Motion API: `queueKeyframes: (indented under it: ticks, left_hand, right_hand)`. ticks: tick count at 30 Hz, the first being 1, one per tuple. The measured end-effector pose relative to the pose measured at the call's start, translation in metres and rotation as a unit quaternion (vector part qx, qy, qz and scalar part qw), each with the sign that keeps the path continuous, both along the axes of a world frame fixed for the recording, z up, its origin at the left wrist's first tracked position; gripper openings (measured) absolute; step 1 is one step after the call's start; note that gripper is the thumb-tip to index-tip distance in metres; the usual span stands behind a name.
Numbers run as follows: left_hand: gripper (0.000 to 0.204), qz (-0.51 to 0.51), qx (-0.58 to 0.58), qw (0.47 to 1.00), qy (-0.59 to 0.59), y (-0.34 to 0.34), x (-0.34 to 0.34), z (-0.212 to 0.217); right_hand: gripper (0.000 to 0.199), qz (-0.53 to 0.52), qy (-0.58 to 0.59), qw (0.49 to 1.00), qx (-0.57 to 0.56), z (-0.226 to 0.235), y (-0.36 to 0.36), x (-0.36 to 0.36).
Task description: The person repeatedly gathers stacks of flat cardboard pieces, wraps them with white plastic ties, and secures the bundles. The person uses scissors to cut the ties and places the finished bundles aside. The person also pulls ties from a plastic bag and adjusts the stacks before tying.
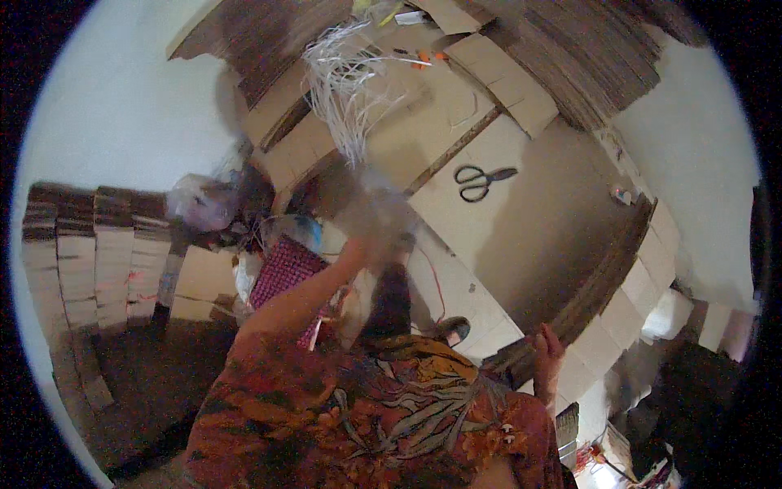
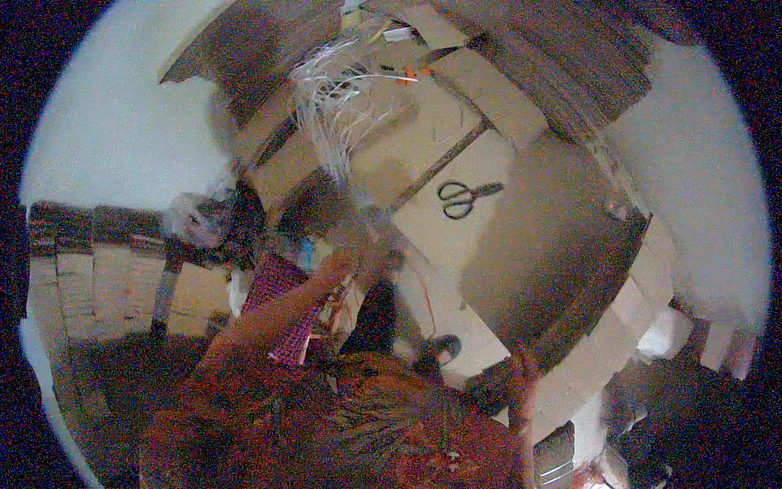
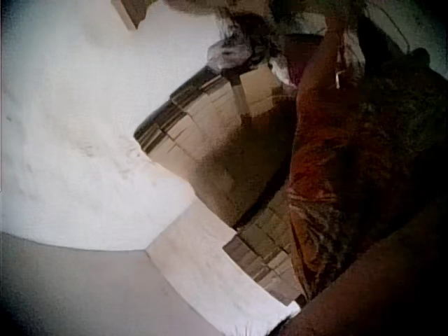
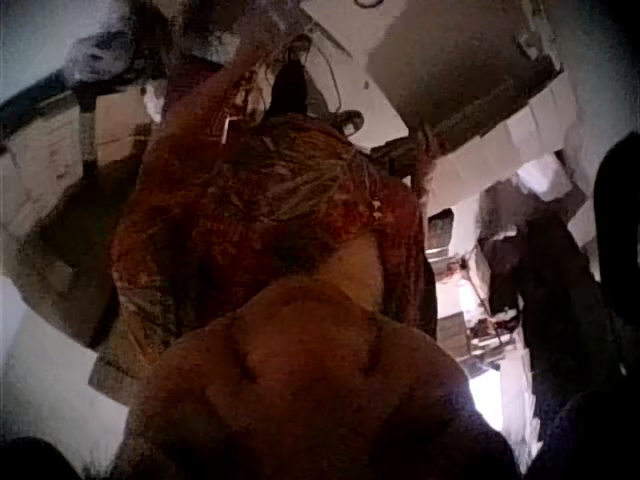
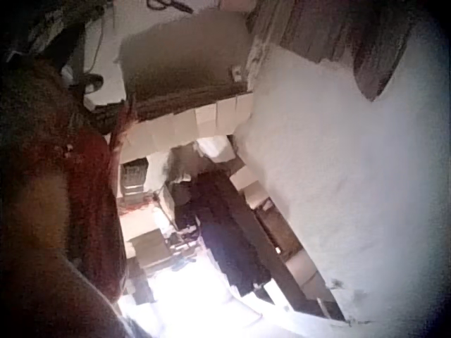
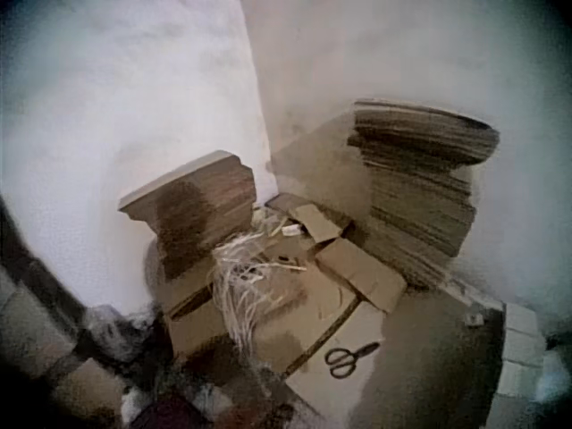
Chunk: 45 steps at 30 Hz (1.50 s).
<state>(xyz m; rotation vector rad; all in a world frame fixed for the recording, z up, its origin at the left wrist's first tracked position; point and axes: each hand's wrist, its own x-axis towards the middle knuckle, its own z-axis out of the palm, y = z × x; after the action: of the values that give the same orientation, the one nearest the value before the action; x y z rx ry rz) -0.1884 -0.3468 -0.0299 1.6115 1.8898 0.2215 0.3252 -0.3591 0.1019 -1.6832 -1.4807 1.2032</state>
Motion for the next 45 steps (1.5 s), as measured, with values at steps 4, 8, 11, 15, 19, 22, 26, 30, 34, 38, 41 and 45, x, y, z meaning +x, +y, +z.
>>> queueKeyframes:
  ticks: [4,8,11,15,19,22,26,30,34,38,41,45]
  left_hand:
    - [0.037,-0.097,0.114,0.969,0.195,0.136,-0.035,-0.005]
    - [0.039,0.055,0.119,0.970,0.206,0.244,-0.079,-0.050]
    - [0.037,0.104,0.104,0.957,0.251,0.312,-0.103,-0.076]
    - [0.030,0.069,0.132,0.943,0.297,0.345,-0.122,-0.104]
    - [0.024,0.029,0.101,0.958,0.268,0.359,-0.135,-0.109]
    - [0.020,0.113,0.067,0.991,0.027,0.358,-0.109,-0.098]
    - [0.024,-0.034,-0.013,0.988,-0.151,0.312,-0.023,0.008]
    - [0.019,-0.194,0.015,0.953,-0.232,0.241,0.025,0.106]
    - [0.016,-0.166,-0.108,0.925,-0.326,0.191,0.059,0.130]
    - [0.016,-0.206,-0.044,0.946,-0.249,0.171,0.038,0.109]
    - [0.021,-0.061,-0.119,0.970,-0.202,0.175,0.007,0.019]
    - [0.053,-0.065,-0.022,0.996,-0.053,0.239,-0.008,0.062]
  right_hand:
    - [0.023,-0.113,0.125,0.977,-0.128,0.008,0.031,-0.064]
    - [0.028,-0.069,0.117,0.979,-0.150,0.001,0.056,-0.142]
    - [0.030,-0.008,0.144,0.964,-0.222,0.045,0.113,-0.222]
    - [0.032,-0.042,0.165,0.964,-0.204,0.023,0.118,-0.237]
    - [0.032,-0.035,0.077,0.975,-0.207,0.008,0.121,-0.240]
    - [0.033,-0.050,0.109,0.970,-0.211,0.013,0.136,-0.253]
    - [0.043,-0.082,0.211,0.941,-0.249,0.014,0.180,-0.281]
    - [0.051,-0.089,0.342,0.891,-0.286,-0.001,0.232,-0.306]
    - [0.050,0.025,0.506,0.805,-0.308,-0.010,0.270,-0.298]
    - [0.046,-0.010,0.564,0.765,-0.310,0.042,0.308,-0.271]
    - [0.043,0.038,0.504,0.820,-0.267,0.065,0.336,-0.254]
    - [0.031,0.040,0.453,0.847,-0.275,0.077,0.351,-0.250]
